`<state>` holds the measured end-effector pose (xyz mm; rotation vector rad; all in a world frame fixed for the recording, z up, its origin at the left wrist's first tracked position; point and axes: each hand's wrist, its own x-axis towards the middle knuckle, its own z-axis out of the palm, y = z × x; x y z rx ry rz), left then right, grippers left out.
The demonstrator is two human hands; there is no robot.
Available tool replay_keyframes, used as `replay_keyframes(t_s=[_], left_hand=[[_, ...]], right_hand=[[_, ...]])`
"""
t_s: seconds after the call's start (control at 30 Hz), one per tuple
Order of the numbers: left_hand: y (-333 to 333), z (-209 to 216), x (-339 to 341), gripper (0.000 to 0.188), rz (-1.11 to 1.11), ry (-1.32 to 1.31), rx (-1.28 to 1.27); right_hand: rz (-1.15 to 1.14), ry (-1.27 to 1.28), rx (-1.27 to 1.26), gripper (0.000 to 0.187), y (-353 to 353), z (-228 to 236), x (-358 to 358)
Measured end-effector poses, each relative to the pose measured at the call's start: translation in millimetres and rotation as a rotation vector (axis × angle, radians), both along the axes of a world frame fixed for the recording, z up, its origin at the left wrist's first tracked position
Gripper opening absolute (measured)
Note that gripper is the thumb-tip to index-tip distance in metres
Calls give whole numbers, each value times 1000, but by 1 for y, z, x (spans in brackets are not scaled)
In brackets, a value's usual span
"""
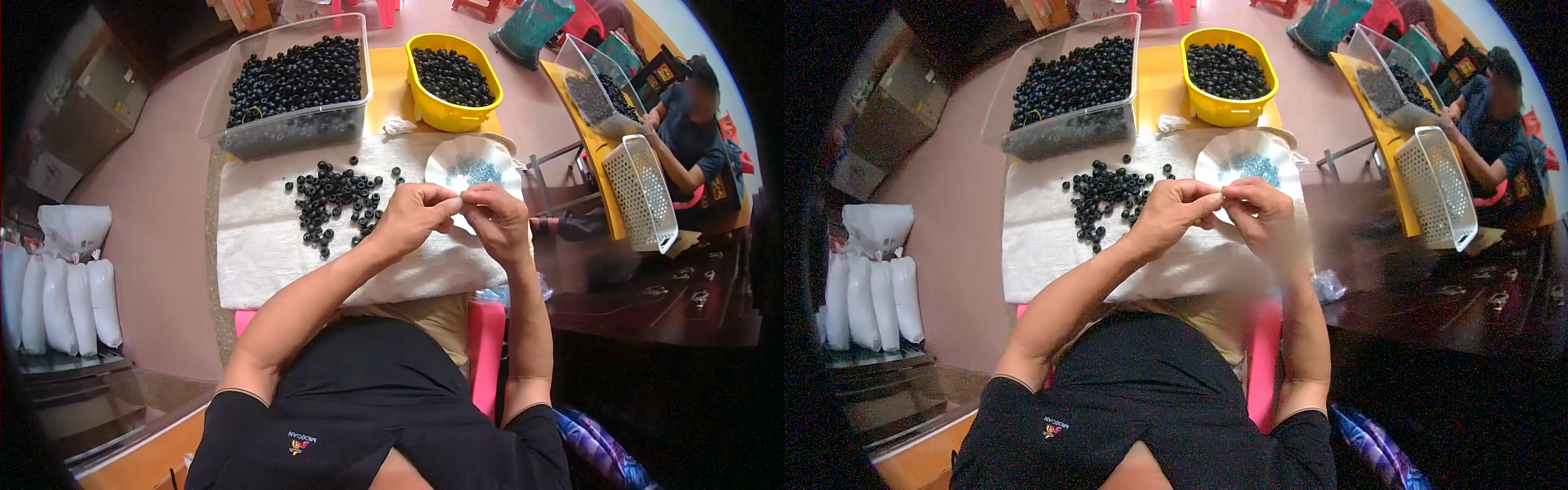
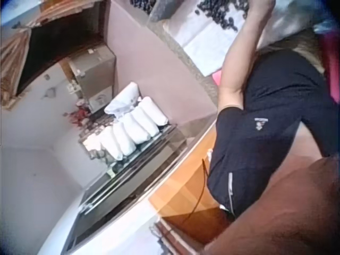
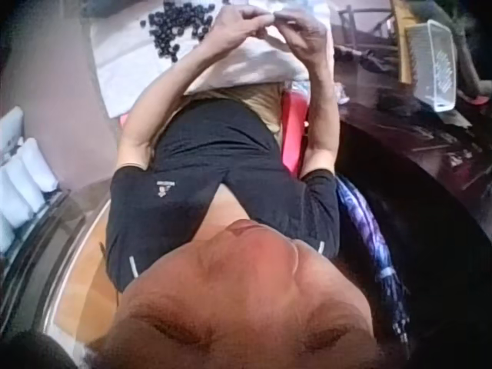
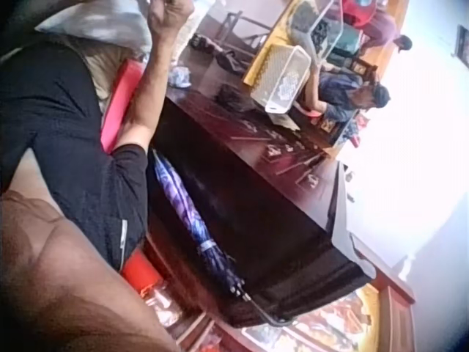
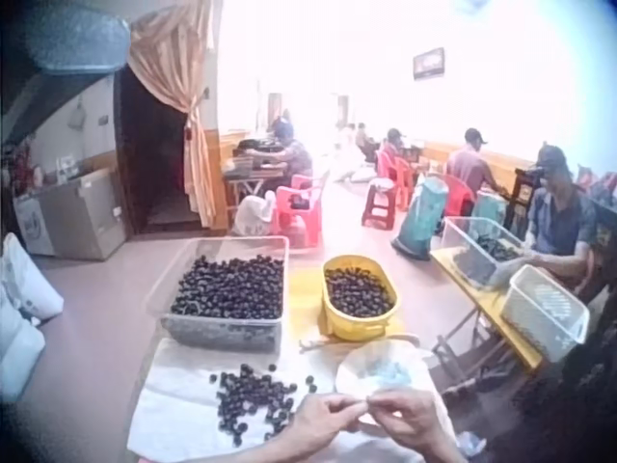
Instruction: Sorting small black components into different containers on a workbench.
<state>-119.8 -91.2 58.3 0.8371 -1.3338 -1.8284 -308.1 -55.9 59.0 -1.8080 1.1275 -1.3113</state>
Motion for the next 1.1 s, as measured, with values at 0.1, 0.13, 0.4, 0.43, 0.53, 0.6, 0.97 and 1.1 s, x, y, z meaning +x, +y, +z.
replay_keyframes(t_s=[0.1, 0.13, 0.4, 0.43, 0.53, 0.6, 0.97, 1.1], left_hand=[[-2, -3, -3, 23, 27, -55, -60], [-3, -5, -4, 22, 44, -86, -100], [2, -6, -16, 19, 158, -159, -303], [3, -6, -18, 19, 206, -159, -340], [3, -4, -19, 18, 271, -213, -450], [3, -2, -19, 17, 290, -266, -524], [-10, -8, -16, 21, 193, -407, -427], [-12, -12, -17, 21, 168, -415, -398]], right_hand=[[0, -26, 21, 19, -2, 0, -1], [1, -9, 44, 18, -2, 2, -1], [-63, -281, 387, 18, -5, -5, 1], [-70, -276, 373, 18, -5, -6, 0], [-88, -268, 353, 17, -6, -13, -2], [-96, -265, 346, 16, -6, -15, -2], [-173, 123, -120, 18, -9, -21, -2], [-206, 303, -243, 21, -12, -18, -6]])
